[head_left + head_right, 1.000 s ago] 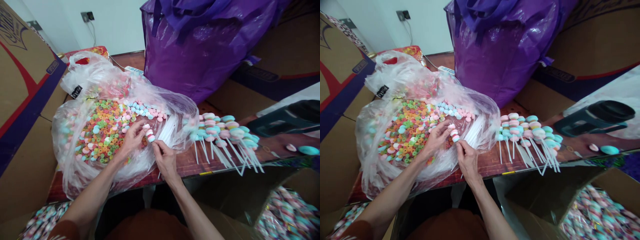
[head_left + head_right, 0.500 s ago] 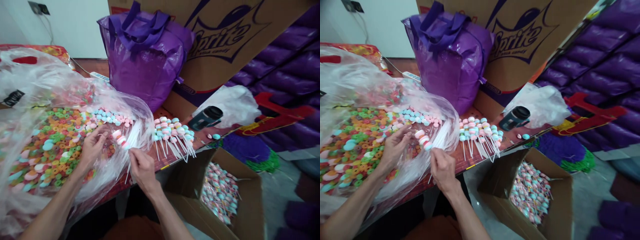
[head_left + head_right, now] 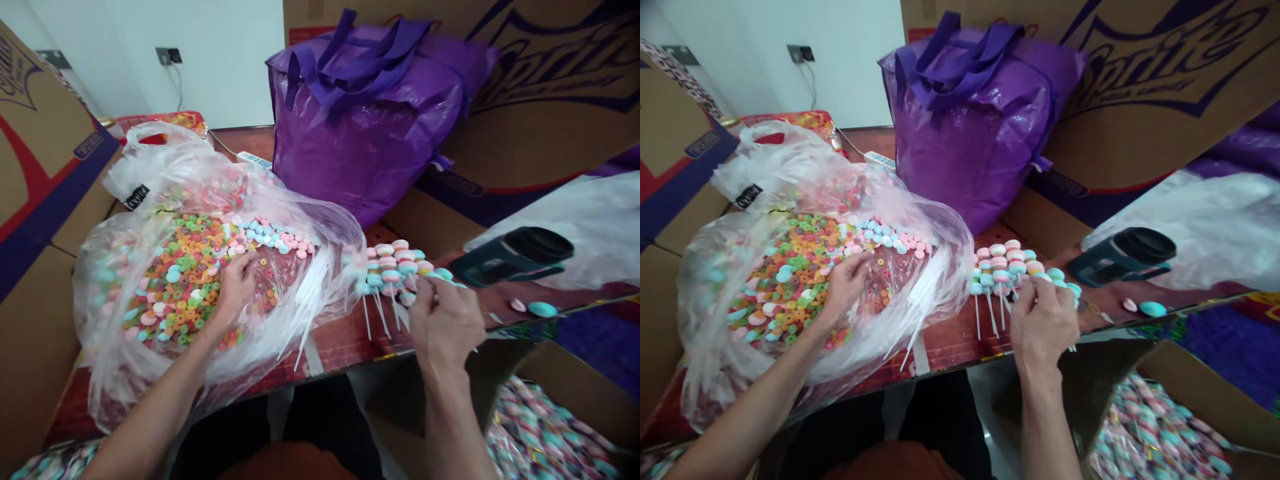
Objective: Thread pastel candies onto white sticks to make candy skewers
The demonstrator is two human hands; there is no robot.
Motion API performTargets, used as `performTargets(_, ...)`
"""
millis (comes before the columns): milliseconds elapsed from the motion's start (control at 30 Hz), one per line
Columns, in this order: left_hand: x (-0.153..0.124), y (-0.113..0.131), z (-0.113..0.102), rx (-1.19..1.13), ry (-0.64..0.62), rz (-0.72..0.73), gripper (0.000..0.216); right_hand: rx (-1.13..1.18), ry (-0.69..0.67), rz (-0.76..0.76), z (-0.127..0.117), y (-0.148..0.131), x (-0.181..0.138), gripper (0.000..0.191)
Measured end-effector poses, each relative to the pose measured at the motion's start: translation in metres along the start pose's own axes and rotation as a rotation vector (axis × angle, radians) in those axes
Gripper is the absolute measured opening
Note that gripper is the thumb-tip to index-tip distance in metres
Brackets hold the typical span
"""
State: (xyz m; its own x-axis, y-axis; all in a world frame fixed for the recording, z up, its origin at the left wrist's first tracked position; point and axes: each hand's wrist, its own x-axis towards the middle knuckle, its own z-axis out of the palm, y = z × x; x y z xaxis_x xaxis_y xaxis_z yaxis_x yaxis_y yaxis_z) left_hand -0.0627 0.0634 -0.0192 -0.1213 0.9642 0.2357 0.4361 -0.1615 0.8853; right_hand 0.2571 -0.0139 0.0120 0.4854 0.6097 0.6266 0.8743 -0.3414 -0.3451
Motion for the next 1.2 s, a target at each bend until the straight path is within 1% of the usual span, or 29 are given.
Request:
performTargets(33, 0.003, 0.002, -0.001, 0.059, -0.027, 0.026, 0.029, 0.044, 0.051, 0.003, -0.007, -0.008, -0.005, 0.040)
performTargets(100, 0.013, 0.008, -0.002, 0.176, -0.098, 0.079, 0.028, 0.203, 0.074, -0.027, -0.019, -0.029, -0.019, 0.035)
performTargets(133, 0.019, 0.011, -0.001, 0.230, -0.134, 0.107, 0.028, 0.311, 0.030, -0.057, -0.022, -0.040, -0.027, 0.032)
performTargets(167, 0.025, 0.014, 0.002, 0.283, -0.169, 0.133, 0.028, 0.421, -0.044, -0.093, -0.022, -0.052, -0.037, 0.028)
performTargets(233, 0.038, 0.019, 0.012, 0.383, -0.225, 0.185, 0.029, 0.574, -0.288, -0.188, -0.015, -0.073, -0.055, 0.023)
performTargets(267, 0.043, 0.020, 0.019, 0.435, -0.249, 0.203, 0.029, 0.588, -0.369, -0.217, -0.009, -0.082, -0.063, 0.025)
performTargets(300, 0.048, 0.021, 0.026, 0.486, -0.277, 0.213, 0.029, 0.571, -0.421, -0.218, -0.001, -0.090, -0.069, 0.026)
performTargets(400, 0.055, 0.021, 0.046, 0.600, -0.343, 0.201, 0.026, 0.399, -0.479, -0.194, 0.021, -0.103, -0.078, 0.023)
performTargets(500, 0.053, 0.017, 0.056, 0.637, -0.351, 0.198, 0.023, 0.204, -0.533, -0.157, 0.034, -0.107, -0.075, 0.019)
performTargets(600, 0.052, 0.013, 0.052, 0.618, -0.322, 0.219, 0.018, 0.147, -0.580, -0.123, 0.039, -0.106, -0.072, 0.018)
performTargets(700, 0.056, 0.013, 0.045, 0.617, -0.256, 0.193, 0.014, 0.219, -0.576, -0.069, 0.043, -0.101, -0.070, 0.024)
performTargets(767, 0.059, 0.016, 0.043, 0.644, -0.236, 0.174, 0.016, 0.299, -0.571, -0.018, 0.046, -0.097, -0.068, 0.029)
performTargets(833, 0.063, 0.021, 0.044, 0.699, -0.258, 0.176, 0.018, 0.371, -0.577, 0.034, 0.049, -0.094, -0.066, 0.031)
performTargets(967, 0.067, 0.031, 0.053, 0.839, -0.368, 0.191, 0.023, 0.469, -0.586, 0.114, 0.049, -0.091, -0.064, 0.034)
performTargets(1067, 0.068, 0.033, 0.057, 0.840, -0.421, 0.212, 0.023, 0.544, -0.568, 0.149, 0.049, -0.089, -0.064, 0.036)
performTargets(1200, 0.069, 0.029, 0.056, 0.822, -0.437, 0.261, 0.024, 0.632, -0.532, 0.199, 0.051, -0.087, -0.067, 0.039)
